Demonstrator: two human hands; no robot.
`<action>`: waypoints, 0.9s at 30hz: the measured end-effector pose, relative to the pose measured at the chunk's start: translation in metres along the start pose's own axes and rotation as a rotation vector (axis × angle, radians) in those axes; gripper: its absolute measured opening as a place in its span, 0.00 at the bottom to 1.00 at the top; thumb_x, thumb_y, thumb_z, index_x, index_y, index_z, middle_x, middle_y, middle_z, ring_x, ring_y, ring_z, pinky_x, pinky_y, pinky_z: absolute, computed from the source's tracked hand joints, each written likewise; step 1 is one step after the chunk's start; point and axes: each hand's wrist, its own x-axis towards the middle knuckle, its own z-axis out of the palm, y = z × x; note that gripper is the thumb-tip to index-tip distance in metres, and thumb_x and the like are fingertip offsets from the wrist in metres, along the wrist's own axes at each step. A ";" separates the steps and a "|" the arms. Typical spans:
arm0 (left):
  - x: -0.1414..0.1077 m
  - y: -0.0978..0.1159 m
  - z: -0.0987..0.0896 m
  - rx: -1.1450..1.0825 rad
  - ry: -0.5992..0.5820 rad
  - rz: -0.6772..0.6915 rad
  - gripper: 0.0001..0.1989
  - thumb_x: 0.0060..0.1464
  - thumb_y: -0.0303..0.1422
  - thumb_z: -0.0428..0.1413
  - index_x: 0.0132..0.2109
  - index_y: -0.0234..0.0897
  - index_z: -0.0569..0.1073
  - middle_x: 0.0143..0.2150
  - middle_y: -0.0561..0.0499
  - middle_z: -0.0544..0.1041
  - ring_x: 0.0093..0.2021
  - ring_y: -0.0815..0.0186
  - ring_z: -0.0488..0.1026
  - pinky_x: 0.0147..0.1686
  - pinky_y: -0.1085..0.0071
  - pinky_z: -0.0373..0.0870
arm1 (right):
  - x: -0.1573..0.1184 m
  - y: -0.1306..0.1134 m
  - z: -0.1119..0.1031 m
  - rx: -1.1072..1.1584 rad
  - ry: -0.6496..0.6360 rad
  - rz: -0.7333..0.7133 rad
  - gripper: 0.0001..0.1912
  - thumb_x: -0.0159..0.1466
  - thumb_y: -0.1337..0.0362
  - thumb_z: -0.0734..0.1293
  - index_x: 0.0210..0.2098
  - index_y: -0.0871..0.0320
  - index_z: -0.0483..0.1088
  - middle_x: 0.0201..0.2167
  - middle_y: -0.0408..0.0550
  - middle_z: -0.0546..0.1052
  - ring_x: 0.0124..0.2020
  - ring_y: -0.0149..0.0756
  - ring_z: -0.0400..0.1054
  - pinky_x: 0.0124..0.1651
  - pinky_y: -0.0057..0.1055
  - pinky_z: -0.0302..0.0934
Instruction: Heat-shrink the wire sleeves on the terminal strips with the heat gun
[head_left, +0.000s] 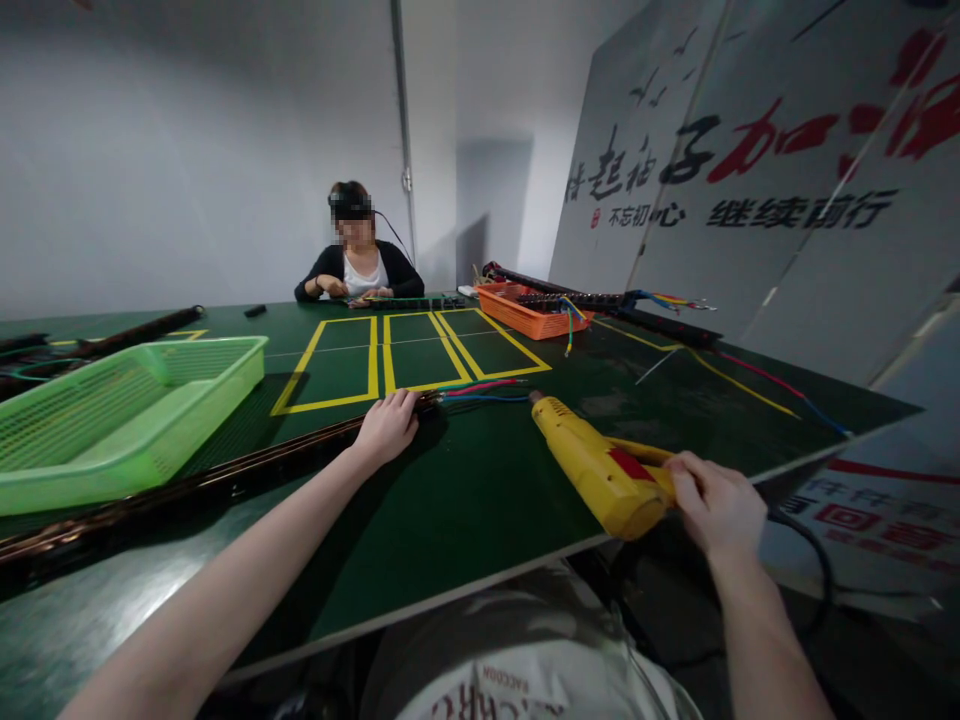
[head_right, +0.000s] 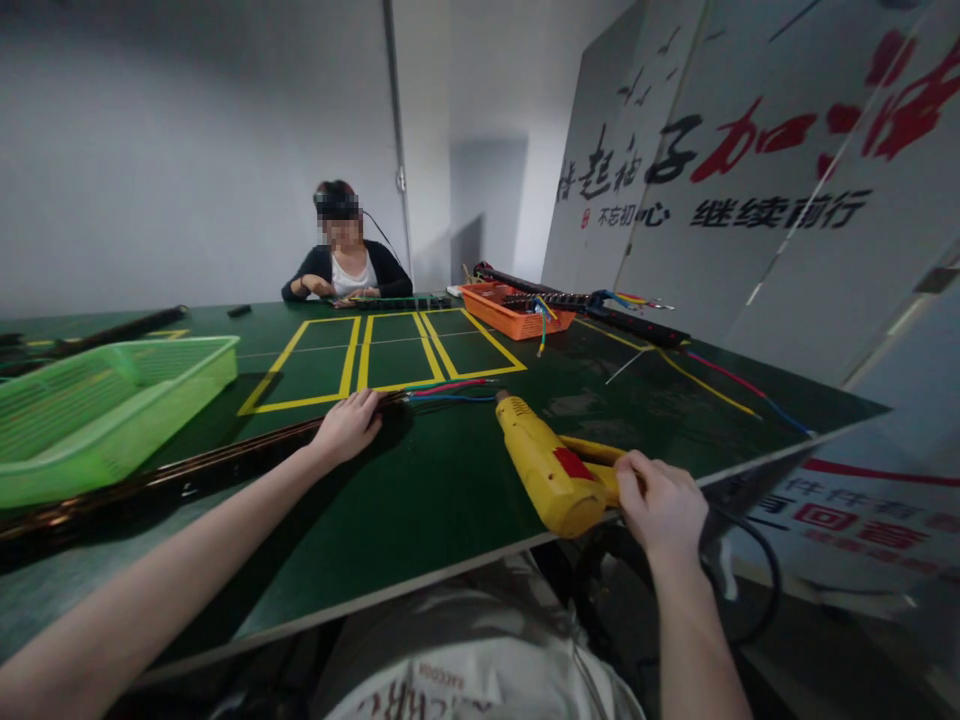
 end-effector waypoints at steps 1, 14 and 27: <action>0.000 0.000 0.000 -0.003 0.001 -0.001 0.20 0.58 0.32 0.42 0.56 0.33 0.60 0.50 0.43 0.67 0.49 0.60 0.66 0.47 0.65 0.65 | -0.001 -0.004 -0.001 -0.010 0.014 -0.008 0.18 0.63 0.57 0.55 0.28 0.60 0.69 0.22 0.44 0.67 0.25 0.28 0.57 0.31 0.27 0.50; 0.000 0.002 -0.004 -0.042 -0.012 -0.004 0.19 0.58 0.32 0.41 0.56 0.34 0.60 0.50 0.43 0.68 0.50 0.60 0.66 0.48 0.64 0.65 | -0.014 -0.107 -0.006 0.077 0.032 -0.207 0.13 0.64 0.61 0.56 0.27 0.58 0.66 0.22 0.43 0.69 0.27 0.30 0.61 0.37 0.29 0.50; 0.000 0.004 -0.006 -0.024 0.011 0.006 0.17 0.57 0.33 0.43 0.52 0.34 0.63 0.46 0.44 0.69 0.47 0.60 0.68 0.45 0.66 0.66 | -0.023 -0.122 0.000 0.179 0.088 -0.275 0.12 0.63 0.62 0.57 0.28 0.60 0.66 0.24 0.42 0.69 0.28 0.29 0.61 0.38 0.28 0.52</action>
